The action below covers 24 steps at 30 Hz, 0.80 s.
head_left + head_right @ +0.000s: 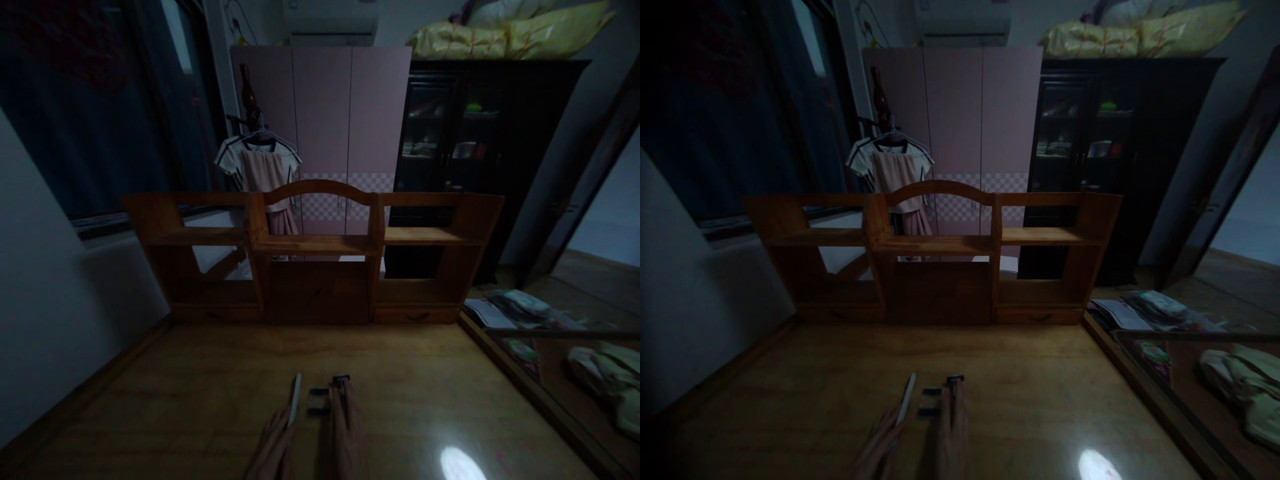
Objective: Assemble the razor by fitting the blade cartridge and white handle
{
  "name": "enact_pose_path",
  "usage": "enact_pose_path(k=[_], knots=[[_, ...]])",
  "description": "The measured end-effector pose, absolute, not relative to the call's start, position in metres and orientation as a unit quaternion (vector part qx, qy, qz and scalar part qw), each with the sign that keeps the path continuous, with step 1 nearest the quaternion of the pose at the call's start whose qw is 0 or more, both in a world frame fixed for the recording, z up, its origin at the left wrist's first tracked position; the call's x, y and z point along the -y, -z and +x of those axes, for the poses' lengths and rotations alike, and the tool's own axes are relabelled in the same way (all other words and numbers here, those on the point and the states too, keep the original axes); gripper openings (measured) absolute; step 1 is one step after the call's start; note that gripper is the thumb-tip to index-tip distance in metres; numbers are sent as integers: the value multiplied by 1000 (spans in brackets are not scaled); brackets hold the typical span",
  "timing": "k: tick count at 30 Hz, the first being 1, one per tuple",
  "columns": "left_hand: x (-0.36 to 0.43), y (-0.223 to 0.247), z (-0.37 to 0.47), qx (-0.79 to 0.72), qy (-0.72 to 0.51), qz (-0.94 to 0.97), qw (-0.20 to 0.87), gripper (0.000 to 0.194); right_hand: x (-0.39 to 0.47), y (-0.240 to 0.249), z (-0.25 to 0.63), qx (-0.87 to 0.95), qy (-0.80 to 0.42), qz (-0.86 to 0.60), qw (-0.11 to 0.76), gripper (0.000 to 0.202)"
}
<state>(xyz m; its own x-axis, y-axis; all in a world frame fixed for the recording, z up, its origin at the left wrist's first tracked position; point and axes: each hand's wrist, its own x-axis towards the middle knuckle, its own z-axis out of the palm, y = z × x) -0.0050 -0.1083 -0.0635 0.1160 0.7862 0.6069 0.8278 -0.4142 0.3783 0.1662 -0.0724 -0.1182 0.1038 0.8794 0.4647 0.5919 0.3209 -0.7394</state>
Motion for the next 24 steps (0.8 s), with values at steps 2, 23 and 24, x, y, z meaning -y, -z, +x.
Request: enact_pose_path(k=[2,23,24], knots=[[111,57,-2,544,379,-748,19,33,75,113,168,655,-143,-553,494,60],[132,30,-13,602,584,-430,-335,39,115,1,186,651,-113,-547,514,44],[134,29,-17,601,618,-369,-348,41,120,-6,190,640,-107,-552,524,41]])
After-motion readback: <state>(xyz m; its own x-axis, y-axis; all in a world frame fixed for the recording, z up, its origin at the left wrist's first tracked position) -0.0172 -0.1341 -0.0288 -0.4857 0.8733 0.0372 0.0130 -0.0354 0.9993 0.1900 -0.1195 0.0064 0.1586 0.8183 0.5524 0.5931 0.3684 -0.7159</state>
